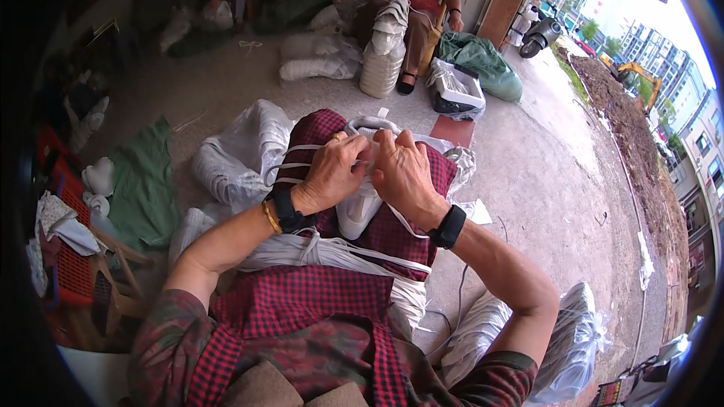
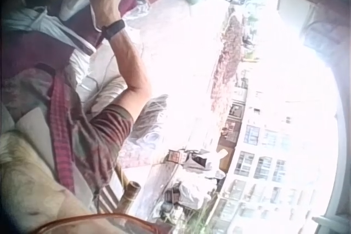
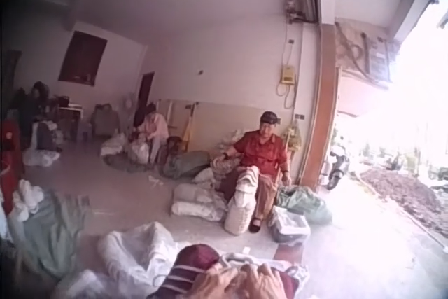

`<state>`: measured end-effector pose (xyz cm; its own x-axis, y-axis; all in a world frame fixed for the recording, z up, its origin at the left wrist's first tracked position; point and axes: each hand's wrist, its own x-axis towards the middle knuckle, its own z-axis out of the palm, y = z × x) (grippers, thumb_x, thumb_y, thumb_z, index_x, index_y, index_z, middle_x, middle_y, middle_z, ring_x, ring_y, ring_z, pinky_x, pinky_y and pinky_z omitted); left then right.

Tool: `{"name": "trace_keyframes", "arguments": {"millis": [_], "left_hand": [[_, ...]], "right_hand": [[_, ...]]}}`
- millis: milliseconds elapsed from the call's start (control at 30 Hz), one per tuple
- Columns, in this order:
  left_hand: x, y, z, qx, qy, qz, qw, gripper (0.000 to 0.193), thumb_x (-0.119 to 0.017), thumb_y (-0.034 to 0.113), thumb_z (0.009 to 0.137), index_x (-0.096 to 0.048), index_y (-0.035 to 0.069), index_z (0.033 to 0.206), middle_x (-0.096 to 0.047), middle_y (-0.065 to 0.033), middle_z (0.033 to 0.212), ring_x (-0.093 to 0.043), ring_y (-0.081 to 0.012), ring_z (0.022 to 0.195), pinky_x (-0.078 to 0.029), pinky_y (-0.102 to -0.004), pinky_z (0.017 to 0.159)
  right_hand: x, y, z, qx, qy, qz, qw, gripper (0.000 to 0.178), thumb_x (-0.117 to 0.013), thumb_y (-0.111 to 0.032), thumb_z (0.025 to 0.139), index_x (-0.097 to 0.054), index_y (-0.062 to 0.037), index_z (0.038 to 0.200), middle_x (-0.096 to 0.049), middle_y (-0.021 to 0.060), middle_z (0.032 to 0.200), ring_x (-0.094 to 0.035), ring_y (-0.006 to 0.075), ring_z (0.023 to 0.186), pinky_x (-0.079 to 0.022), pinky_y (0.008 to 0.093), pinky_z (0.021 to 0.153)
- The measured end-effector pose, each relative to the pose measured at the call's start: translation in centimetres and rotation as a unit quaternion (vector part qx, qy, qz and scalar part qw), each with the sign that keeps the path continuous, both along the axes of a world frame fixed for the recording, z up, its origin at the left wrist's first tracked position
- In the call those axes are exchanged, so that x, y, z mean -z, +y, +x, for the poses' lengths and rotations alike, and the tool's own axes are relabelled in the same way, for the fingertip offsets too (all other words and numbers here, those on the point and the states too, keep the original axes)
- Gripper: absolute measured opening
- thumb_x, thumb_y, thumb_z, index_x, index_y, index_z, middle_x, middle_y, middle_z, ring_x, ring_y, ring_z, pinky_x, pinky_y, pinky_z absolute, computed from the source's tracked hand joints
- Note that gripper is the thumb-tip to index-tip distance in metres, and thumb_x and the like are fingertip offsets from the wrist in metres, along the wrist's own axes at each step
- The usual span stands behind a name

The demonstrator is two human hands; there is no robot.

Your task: Lacing the upper portion of a white shoe during manufacturing.

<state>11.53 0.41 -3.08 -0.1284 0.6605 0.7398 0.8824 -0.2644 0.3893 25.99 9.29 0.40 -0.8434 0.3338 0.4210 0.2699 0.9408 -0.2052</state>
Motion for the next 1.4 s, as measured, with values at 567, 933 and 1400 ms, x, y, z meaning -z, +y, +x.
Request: {"name": "trace_keyframes", "arguments": {"millis": [567, 933, 1400], "left_hand": [[-1.1, -3.4, -7.1, -0.032, -0.094, -0.015, 0.995, 0.008, -0.069, 0.009, 0.083, -0.064, 0.004, 0.087, -0.068, -0.0062, 0.081, -0.062, -0.0222, 0.080, -0.052, -0.0333, 0.065], [-0.7, -3.9, -5.2, 0.082, 0.011, -0.074, 0.994, 0.019, -0.067, -0.001, 0.073, -0.060, 0.005, 0.089, -0.061, -0.0064, 0.085, -0.058, -0.0249, 0.085, -0.046, -0.0379, 0.082], [0.5, -1.2, -6.8, 0.045, 0.043, -0.083, 0.995, 0.018, -0.070, 0.017, 0.084, -0.059, 0.003, 0.082, -0.056, -0.0111, 0.093, -0.055, -0.0292, 0.090, -0.042, -0.0394, 0.084]], "right_hand": [[-7.9, 16.5, 23.3, 0.404, -0.029, 0.211, 0.890, 0.016, -0.064, -0.003, 0.079, -0.064, -0.0093, 0.094, -0.068, 0.0138, 0.087, -0.062, 0.0356, 0.083, -0.049, 0.0468, 0.086], [1.0, 14.6, 23.7, 0.277, 0.006, 0.077, 0.958, 0.025, -0.071, -0.009, 0.081, -0.065, -0.0054, 0.105, -0.067, 0.0135, 0.102, -0.060, 0.0329, 0.101, -0.043, 0.0435, 0.091], [-0.1, 2.1, 3.7, -0.007, 0.061, -0.228, 0.972, 0.026, -0.060, -0.020, 0.095, -0.070, 0.0035, 0.090, -0.061, 0.0137, 0.087, -0.058, 0.0268, 0.077, -0.046, 0.0394, 0.071]]}}
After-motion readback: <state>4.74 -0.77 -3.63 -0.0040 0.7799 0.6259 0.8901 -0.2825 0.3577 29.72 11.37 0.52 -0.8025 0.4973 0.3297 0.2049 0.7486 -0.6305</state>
